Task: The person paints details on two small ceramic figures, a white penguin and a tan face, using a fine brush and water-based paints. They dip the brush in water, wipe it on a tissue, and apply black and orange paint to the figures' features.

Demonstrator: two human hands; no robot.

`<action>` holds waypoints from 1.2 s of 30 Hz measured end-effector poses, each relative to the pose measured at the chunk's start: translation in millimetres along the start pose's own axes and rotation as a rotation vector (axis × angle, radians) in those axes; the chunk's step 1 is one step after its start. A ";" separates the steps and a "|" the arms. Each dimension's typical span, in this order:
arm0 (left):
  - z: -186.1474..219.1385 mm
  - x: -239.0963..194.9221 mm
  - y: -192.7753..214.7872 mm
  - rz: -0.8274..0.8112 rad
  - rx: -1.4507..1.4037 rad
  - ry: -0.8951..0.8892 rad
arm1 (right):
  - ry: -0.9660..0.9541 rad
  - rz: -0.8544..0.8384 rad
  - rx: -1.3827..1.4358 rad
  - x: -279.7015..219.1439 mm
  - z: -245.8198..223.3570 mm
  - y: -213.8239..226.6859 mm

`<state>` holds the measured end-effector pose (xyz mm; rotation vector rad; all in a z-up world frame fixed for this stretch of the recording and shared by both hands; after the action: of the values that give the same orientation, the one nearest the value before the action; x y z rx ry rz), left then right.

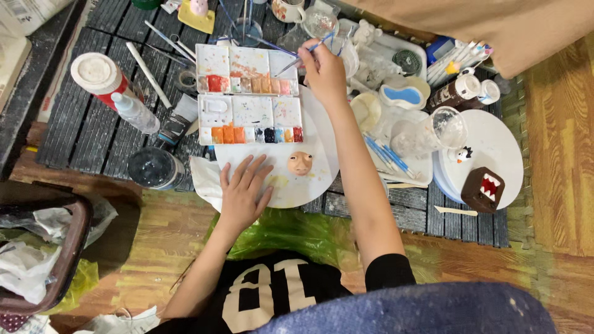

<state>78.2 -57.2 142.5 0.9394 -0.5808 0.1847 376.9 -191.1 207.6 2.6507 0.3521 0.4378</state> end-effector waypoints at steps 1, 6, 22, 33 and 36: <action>-1.8 1.5 -0.6 0.007 -0.019 0.000 | 0.008 0.001 -0.020 0.3 -0.8 2.5; 0.5 4.3 15.3 0.016 -0.130 0.033 | 0.044 -0.073 -0.060 -8.1 -4.7 2.8; -148.2 36.2 150.2 0.356 0.264 0.460 | 0.216 -0.357 0.081 -61.3 -120.6 -17.2; -113.0 70.4 173.8 0.523 0.141 0.190 | 0.358 -0.347 -0.097 -85.3 -134.8 -18.3; -76.4 112.7 170.8 0.517 -0.154 0.106 | 0.418 -0.316 -0.001 -86.3 -139.3 -28.4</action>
<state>134.5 93.6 290.2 0.6116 -0.7208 0.6402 243.1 -141.5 293.0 2.4256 0.8809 0.8821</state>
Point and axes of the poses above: each hand's wrist, its own x-axis towards the middle knuckle, its own y-axis out of the back of the hand, z = x × y, the point moved 2 cm from there along x, towards the middle knuckle, and after that the axes turned 8 degrees about -y, right-handed, at the moved point
